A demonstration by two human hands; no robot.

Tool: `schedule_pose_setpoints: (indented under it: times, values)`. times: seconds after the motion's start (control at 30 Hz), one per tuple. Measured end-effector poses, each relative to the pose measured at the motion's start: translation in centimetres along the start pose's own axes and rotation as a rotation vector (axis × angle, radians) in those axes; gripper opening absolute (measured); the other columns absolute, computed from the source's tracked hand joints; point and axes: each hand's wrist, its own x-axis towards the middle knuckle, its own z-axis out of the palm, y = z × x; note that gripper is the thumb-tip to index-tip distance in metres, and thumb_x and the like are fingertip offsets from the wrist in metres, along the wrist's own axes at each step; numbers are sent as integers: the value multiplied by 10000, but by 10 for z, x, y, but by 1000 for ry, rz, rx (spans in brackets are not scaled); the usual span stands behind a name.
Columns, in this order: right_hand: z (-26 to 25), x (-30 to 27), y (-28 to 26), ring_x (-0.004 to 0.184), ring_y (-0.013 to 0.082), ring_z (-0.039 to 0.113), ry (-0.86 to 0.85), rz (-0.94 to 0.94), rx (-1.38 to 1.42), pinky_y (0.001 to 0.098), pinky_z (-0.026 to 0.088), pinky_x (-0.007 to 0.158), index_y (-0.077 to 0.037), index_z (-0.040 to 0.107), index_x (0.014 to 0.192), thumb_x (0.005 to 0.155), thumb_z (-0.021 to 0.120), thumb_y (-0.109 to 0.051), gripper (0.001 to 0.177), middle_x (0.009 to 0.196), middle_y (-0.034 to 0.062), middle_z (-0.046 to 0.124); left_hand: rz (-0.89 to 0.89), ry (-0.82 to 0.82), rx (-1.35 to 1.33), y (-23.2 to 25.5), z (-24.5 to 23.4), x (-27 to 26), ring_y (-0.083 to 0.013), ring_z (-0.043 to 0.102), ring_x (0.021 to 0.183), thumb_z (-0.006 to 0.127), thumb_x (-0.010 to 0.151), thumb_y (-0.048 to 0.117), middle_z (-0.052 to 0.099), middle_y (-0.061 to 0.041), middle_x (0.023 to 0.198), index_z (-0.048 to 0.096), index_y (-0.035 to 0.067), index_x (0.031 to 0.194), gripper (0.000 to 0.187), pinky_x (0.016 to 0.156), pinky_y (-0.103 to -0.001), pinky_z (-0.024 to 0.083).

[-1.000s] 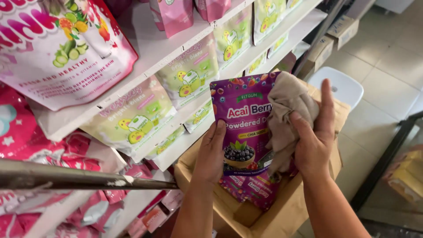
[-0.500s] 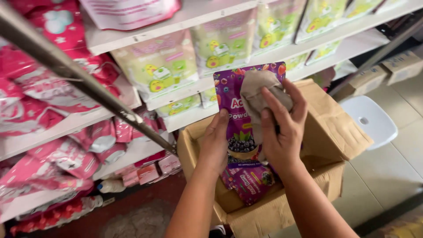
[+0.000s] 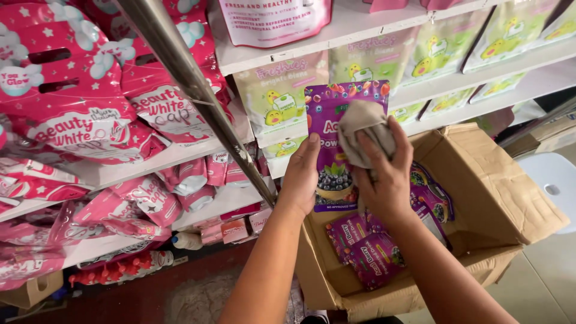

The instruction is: The person repeatedly takes purple Acai Berry powdered drink packets from a cardboard box, wipes them with a cloth, and places them on a store shelf. The person handles the packets one at a time, wiping both the front and back before arranging them on the shelf.

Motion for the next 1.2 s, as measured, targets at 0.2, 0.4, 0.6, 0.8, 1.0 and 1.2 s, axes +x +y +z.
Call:
schedule_pose_setpoints:
  times: [0.2,0.4,0.6,0.8,1.0,1.2]
  values:
    - [-11,9,47,1428,361,519,183,192,93,453,473,1202,-113,714,1351,892,631,105,514,1534,156,466,2,19,-126,20,1,-25,-194,568,1314,555,979,502,624,-114,1433,539,45,1449,656,1114,-355,426]
    - [-30,45,-16,1367,390,483,114,-211,188,471,448,1170,-142,736,1260,776,687,61,527,1503,184,471,70,215,414,30,41,-57,-142,675,1090,420,1023,508,755,-42,1185,637,86,1408,610,1001,-277,472]
    - [-38,62,20,1356,417,457,49,-307,119,499,385,1186,-137,754,1256,760,679,54,537,1497,191,483,270,87,44,-23,53,-53,-203,629,1136,528,1078,487,719,-127,1259,670,-7,1399,606,1011,-315,493]
    - [-45,68,142,1467,367,482,351,199,282,453,392,1276,-104,758,1310,924,545,117,494,1531,184,449,187,84,-326,10,75,-76,-167,605,1248,560,1002,449,654,-88,1373,528,4,1451,633,1055,-334,484]
    - [-71,36,31,1421,405,440,76,-166,321,466,394,1227,-117,729,1255,725,557,121,606,1508,186,427,198,28,-440,-8,82,-55,-203,637,1144,565,1029,410,649,-100,1292,549,14,1411,550,1018,-385,527]
    - [-75,40,40,1451,412,436,46,-92,352,480,395,1231,-133,724,1278,759,578,150,609,1519,215,438,172,-10,-463,19,85,-65,-196,652,1151,596,1009,371,638,-89,1306,535,42,1405,519,1028,-389,530]
